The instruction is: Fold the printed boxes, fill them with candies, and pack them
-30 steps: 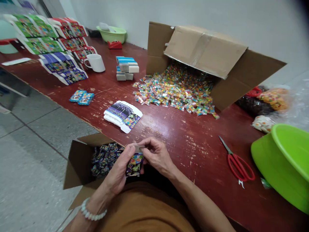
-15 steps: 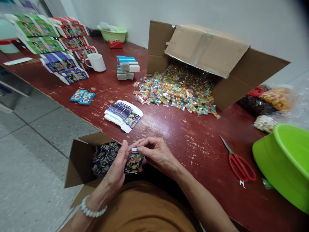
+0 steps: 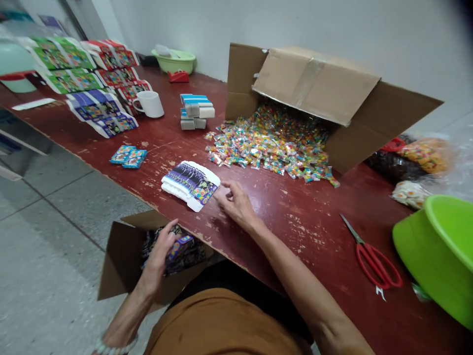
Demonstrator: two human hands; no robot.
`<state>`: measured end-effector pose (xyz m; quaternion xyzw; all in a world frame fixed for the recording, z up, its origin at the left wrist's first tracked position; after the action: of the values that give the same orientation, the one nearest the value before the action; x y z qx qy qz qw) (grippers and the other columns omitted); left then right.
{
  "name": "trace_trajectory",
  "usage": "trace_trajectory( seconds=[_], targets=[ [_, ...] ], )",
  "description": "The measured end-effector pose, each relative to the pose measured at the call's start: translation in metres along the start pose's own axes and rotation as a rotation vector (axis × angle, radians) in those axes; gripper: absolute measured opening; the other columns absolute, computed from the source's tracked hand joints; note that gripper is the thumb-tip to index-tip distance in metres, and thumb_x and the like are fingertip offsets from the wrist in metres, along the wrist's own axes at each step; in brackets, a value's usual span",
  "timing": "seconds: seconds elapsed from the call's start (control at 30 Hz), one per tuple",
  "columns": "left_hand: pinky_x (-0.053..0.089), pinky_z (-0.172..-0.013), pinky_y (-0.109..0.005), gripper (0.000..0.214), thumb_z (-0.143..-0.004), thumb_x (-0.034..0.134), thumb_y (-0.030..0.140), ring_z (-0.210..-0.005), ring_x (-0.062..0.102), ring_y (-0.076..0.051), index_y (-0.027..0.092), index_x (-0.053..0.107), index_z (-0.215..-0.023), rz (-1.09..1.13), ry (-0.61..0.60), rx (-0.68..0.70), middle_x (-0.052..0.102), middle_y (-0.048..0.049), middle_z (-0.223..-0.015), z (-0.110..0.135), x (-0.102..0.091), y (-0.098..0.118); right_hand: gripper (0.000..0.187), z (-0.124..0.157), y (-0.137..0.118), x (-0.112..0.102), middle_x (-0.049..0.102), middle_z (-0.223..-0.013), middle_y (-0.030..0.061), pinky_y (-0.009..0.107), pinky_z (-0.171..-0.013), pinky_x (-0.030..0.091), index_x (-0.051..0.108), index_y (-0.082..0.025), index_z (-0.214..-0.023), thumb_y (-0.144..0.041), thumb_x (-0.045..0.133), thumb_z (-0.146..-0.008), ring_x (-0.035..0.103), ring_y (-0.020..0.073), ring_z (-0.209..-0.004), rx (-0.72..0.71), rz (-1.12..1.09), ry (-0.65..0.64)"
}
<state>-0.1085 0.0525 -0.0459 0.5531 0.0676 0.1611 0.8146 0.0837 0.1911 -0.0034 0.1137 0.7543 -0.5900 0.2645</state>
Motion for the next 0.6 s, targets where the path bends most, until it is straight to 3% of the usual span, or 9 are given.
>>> trace_trajectory(
  seconds=[0.07,0.13,0.3,0.43,0.53,0.6],
  targets=[
    [0.049,-0.096,-0.037,0.072,-0.082,0.063,0.063,-0.113,0.064,-0.029,0.021,0.051,-0.139,-0.205,0.088,0.113,0.07,-0.0118,-0.121,-0.006,-0.02,0.005,0.058,-0.028,0.006,0.003,0.057,-0.132,0.0146,0.042,-0.096,0.044,0.056,-0.018,-0.133,-0.049,0.07,-0.086,0.056,0.0286,-0.115,0.056,0.186,0.031],
    [0.045,-0.1,-0.042,0.067,-0.084,0.061,0.06,-0.115,0.063,-0.031,0.021,0.051,-0.139,-0.441,0.134,0.247,0.069,-0.0127,-0.121,-0.009,-0.026,0.015,0.067,-0.043,0.009,0.011,0.051,-0.14,0.0176,0.049,-0.102,0.037,0.056,-0.016,-0.132,-0.059,0.07,-0.082,0.046,0.0358,-0.127,0.112,0.341,0.022],
    [0.043,-0.094,-0.045,0.049,-0.091,0.053,0.046,-0.105,0.061,-0.034,0.024,0.06,-0.134,-0.988,0.232,0.58,0.072,-0.0121,-0.117,-0.011,0.006,0.047,0.062,-0.04,0.012,0.025,0.049,-0.142,0.0177,0.05,-0.104,0.033,0.061,-0.016,-0.119,-0.061,0.072,-0.078,0.043,0.0372,-0.127,0.179,0.422,0.059],
    [0.044,-0.085,-0.041,0.048,-0.092,0.05,0.039,-0.096,0.062,-0.032,0.019,0.059,-0.135,-1.093,0.256,0.615,0.073,-0.0116,-0.107,-0.02,0.026,0.052,0.052,-0.037,0.022,0.017,0.058,-0.124,0.0147,0.045,-0.101,0.036,0.061,-0.017,-0.11,-0.043,0.081,-0.07,0.049,0.0323,-0.119,0.235,0.156,0.212],
    [0.045,-0.087,-0.041,0.047,-0.092,0.05,0.038,-0.095,0.063,-0.031,0.02,0.06,-0.134,-1.031,0.263,0.624,0.071,-0.0106,-0.106,-0.023,0.024,0.051,0.025,-0.04,0.033,0.009,0.064,-0.099,0.007,0.04,-0.093,0.042,0.059,-0.019,-0.09,-0.038,0.07,-0.078,0.058,0.0243,-0.099,0.266,-0.19,0.255],
    [0.045,-0.091,-0.042,0.048,-0.091,0.053,0.041,-0.095,0.062,-0.03,0.019,0.061,-0.132,-0.94,0.287,0.63,0.069,-0.0112,-0.105,-0.02,0.017,0.054,0.022,-0.039,0.036,0.001,0.064,-0.085,0.0029,0.035,-0.082,0.047,0.057,-0.02,-0.085,-0.041,0.062,-0.083,0.059,0.0192,-0.082,0.272,-0.319,0.216]
  ],
)
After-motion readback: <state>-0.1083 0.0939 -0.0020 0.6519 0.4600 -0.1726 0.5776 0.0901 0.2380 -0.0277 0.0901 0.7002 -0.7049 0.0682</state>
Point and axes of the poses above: each hand's wrist, its own z-axis away from the middle knuckle, its own x-axis out of the palm, y = z × x, the point moved 6 cm from there along -z, towards the middle knuckle
